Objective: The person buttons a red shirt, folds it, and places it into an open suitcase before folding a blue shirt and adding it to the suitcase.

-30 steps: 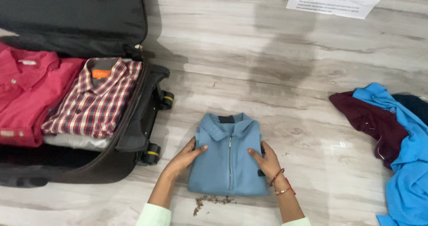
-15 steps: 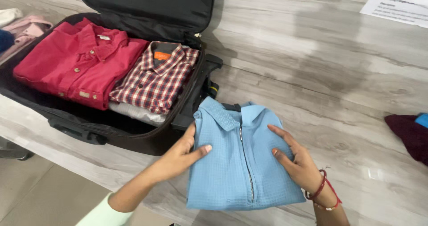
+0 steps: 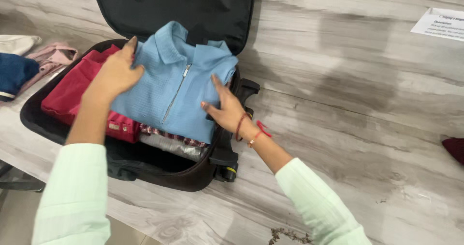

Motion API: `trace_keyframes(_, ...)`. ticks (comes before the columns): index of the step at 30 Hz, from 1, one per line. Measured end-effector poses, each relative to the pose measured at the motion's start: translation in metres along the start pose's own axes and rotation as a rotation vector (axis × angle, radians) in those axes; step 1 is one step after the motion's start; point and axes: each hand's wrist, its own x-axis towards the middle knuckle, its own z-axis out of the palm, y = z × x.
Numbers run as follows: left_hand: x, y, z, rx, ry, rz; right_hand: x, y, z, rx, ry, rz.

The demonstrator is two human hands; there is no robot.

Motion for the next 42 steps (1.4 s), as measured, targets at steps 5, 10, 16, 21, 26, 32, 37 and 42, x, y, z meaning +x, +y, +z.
trace_keyframes(5,0.039,-0.007,0.11,0.267,0.002,0.223,0.01,0.034,0.027,0.38,-0.278,0.799)
trace_keyframes(10,0.041,0.005,0.194,0.541,-0.214,0.16,0.008,0.047,0.033,0.326,-0.241,0.703)
trace_keyframes(16,0.029,-0.009,0.215,0.575,-0.025,0.24,-0.016,0.029,0.062,-0.332,-0.084,0.167)
trace_keyframes(21,0.029,-0.007,0.224,0.632,0.021,0.273,-0.025,0.006,0.063,-0.434,-0.168,0.267)
trace_keyframes(26,0.027,-0.003,0.22,0.647,-0.014,0.241,-0.026,0.001,0.058,-0.341,-0.012,0.183)
trace_keyframes(32,0.048,-0.013,0.204,0.064,0.274,0.087,-0.029,0.001,0.057,-0.281,0.017,0.19)
trace_keyframes(37,0.037,0.002,0.182,0.105,0.2,0.181,-0.028,0.003,0.057,-0.265,0.028,0.173)
trace_keyframes(42,0.025,0.024,0.172,0.332,0.292,0.574,-0.029,0.004,0.057,-0.255,0.054,0.169)
